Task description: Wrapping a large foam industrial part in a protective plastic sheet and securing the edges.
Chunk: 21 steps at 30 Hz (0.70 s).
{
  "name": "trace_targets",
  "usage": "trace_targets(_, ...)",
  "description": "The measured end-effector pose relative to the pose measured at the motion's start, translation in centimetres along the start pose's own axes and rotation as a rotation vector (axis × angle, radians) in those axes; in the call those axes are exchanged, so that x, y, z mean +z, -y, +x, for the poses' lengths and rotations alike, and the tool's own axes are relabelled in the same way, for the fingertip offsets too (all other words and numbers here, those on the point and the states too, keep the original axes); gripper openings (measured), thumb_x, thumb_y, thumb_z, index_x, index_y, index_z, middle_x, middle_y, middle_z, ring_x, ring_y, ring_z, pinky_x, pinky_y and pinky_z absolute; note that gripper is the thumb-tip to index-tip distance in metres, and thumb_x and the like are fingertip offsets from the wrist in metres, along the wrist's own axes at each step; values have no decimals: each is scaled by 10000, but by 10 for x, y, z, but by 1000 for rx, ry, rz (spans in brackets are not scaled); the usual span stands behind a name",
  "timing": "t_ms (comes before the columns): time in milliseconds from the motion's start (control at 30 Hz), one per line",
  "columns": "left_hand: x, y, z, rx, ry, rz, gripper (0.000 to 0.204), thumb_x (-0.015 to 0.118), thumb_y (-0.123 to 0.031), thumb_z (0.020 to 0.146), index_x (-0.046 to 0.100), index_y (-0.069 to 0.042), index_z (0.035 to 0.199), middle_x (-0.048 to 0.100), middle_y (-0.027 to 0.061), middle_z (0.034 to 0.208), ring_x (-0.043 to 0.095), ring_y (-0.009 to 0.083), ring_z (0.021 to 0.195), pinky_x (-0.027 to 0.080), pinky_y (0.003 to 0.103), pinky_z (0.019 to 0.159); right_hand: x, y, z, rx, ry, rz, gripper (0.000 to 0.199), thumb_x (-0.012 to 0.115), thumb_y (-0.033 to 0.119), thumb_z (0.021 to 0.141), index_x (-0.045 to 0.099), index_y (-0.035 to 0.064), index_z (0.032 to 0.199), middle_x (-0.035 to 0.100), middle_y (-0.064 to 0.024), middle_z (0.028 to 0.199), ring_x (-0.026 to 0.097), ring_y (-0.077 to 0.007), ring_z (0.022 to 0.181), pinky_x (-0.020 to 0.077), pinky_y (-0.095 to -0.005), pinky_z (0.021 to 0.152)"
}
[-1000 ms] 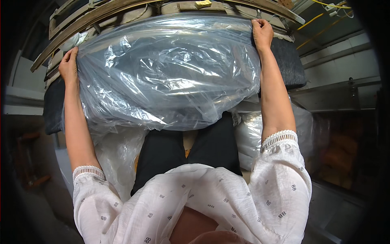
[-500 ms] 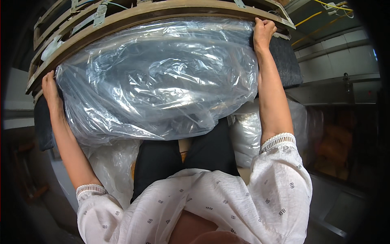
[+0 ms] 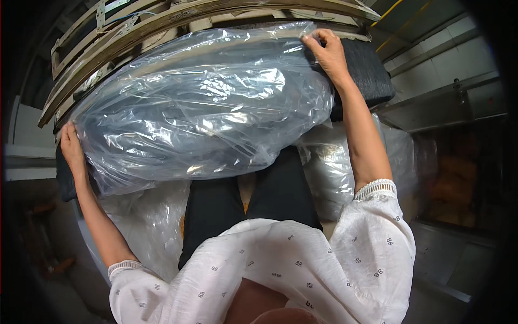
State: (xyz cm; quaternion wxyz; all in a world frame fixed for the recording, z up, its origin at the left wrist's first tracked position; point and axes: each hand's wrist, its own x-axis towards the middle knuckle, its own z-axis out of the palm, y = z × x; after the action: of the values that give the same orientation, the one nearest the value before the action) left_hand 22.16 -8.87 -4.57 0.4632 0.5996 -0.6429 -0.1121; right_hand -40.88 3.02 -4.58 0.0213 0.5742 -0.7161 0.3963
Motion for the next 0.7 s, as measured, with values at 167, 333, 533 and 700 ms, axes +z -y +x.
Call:
trace_targets(167,13,-115,-71,476,-259,370,235,538,-164,892,567,-9,1066,587,117,982,559,234,904,425,305,801,-37,22,-28,133,75,648,195,632,216,848,598,25,865,610,0,806,529,-57,763,404,-203,716)
trace_targets(333,83,-227,-216,988,599,86,562,762,-352,625,572,-120,1101,575,34,1055,531,188,1033,323,381,947,-57,37,-39,156,56,807,175,557,194,908,490,47,975,567,5,764,506,-49,690,411,-210,644)
trace_targets(533,142,-187,-232,1013,795,114,154,573,-85,735,622,-68,880,606,71,890,577,207,829,441,313,746,-76,63,-47,67,8,630,188,556,236,910,509,58,947,486,41,716,422,-31,647,365,-186,576)
trace_targets(700,17,-188,-192,181,699,-699,247,503,-285,911,552,-91,1056,597,77,997,594,198,783,497,370,672,-109,61,-51,45,292,630,253,604,321,878,544,84,939,479,66,721,413,-19,669,361,-177,596)
